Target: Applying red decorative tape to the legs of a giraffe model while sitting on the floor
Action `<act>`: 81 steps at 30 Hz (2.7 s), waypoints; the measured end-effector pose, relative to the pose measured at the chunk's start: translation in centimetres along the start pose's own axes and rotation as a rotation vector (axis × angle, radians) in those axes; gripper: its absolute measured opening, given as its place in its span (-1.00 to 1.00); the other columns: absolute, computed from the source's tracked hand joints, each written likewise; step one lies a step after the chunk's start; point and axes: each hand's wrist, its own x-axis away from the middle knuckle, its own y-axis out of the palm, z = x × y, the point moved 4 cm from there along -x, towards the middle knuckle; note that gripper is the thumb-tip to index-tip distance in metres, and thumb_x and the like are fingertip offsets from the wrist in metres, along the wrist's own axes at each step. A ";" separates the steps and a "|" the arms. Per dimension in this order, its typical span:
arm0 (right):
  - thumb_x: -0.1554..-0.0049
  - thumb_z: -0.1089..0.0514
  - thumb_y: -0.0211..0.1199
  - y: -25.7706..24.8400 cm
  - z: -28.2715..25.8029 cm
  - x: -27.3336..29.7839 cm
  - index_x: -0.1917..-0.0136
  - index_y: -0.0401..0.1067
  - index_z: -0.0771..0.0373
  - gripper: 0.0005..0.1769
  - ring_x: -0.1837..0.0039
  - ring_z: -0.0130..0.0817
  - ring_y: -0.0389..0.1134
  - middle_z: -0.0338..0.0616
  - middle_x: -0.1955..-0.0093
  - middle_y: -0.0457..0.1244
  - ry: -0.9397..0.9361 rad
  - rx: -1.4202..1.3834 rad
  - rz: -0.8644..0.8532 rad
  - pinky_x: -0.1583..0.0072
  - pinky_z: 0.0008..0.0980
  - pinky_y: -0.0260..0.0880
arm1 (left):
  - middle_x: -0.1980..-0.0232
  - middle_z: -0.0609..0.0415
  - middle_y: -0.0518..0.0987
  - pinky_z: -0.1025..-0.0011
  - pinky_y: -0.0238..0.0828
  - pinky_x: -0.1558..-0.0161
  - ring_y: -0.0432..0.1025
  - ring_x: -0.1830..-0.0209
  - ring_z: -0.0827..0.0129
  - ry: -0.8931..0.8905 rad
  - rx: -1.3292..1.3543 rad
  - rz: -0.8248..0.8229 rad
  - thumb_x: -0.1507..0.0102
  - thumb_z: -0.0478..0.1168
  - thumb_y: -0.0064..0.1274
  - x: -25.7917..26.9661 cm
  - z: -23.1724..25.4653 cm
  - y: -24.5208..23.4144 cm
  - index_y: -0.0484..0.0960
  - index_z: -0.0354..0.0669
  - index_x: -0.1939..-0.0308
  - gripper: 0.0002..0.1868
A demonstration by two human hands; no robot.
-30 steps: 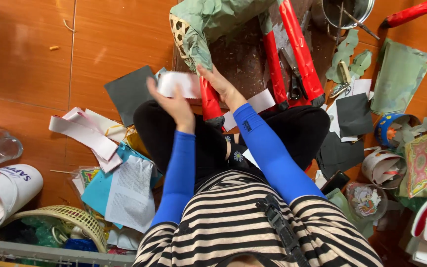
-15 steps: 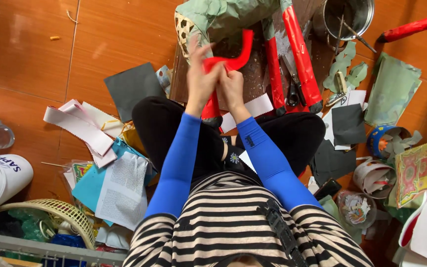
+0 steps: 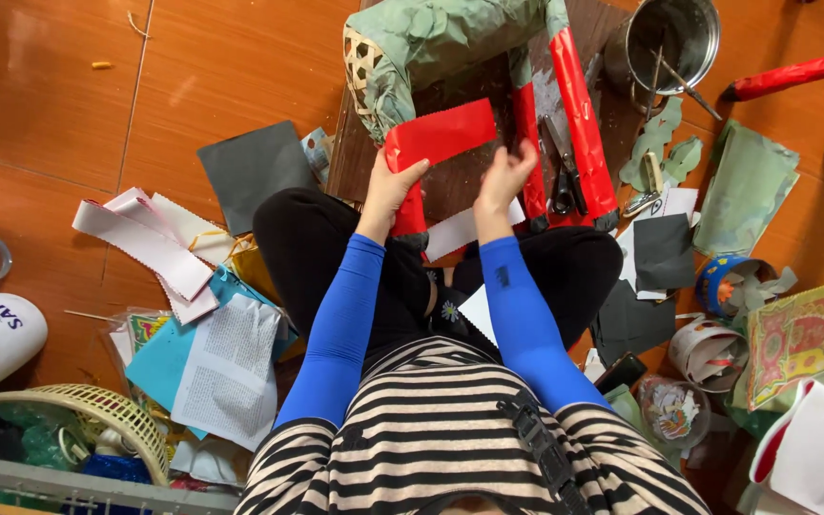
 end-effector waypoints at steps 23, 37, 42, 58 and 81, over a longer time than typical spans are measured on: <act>-0.24 -0.22 0.55 14.7 5.1 2.6 -0.55 0.36 -0.30 -0.31 -0.01 0.03 0.60 0.01 -0.16 0.48 0.509 -0.134 -0.908 -0.04 0.11 0.74 | 0.32 0.15 0.36 0.69 0.43 0.50 0.38 0.53 0.50 0.031 0.201 0.262 -0.44 0.34 0.00 -1.4 6.9 -0.7 0.33 -0.24 -0.60 -0.13; -0.47 -0.45 0.02 11.1 -4.7 11.2 -0.82 -0.16 0.06 -0.07 -0.73 0.45 -0.04 0.39 -0.77 -0.09 -0.053 0.466 -0.909 -0.63 0.41 0.01 | -0.32 -0.41 0.34 -0.02 0.22 -0.36 0.32 -0.27 -0.30 0.805 -0.715 0.558 -0.54 -0.11 -0.10 -5.3 4.1 1.6 0.11 -0.36 -0.69 -0.30; -0.46 -0.48 0.02 11.2 -1.1 8.8 -0.81 -0.14 -0.07 -0.11 -0.50 0.54 0.28 0.57 -0.59 0.11 -0.028 0.494 -0.940 -0.39 0.35 0.38 | -0.49 -0.32 0.47 0.11 0.21 -0.55 0.37 -0.53 -0.09 0.662 -0.054 0.376 -0.67 -0.06 -0.29 -2.9 6.3 -0.3 0.40 -0.28 -0.59 -0.50; -0.45 -0.31 0.09 10.9 -4.4 10.7 -0.75 -0.12 -0.12 -0.22 0.26 0.04 0.59 0.23 0.17 0.43 0.124 0.343 -0.952 0.27 -0.09 0.73 | 0.33 0.16 0.67 0.46 0.56 0.14 0.56 0.31 0.45 0.437 -0.373 0.277 -0.16 -0.28 0.50 -8.2 9.1 -3.7 0.44 0.13 -0.30 -0.28; -0.12 0.05 0.63 10.1 -22.2 18.4 -0.79 -0.06 -0.02 0.20 -0.12 0.01 0.52 0.21 -0.33 0.30 -0.021 -0.121 -1.187 -0.04 -0.03 0.74 | -0.37 -0.61 0.55 -0.23 0.51 -0.35 0.49 -0.38 -0.44 0.556 -0.518 0.211 -0.59 0.11 0.08 5.2 14.8 -8.1 -0.09 -0.11 -0.74 -0.14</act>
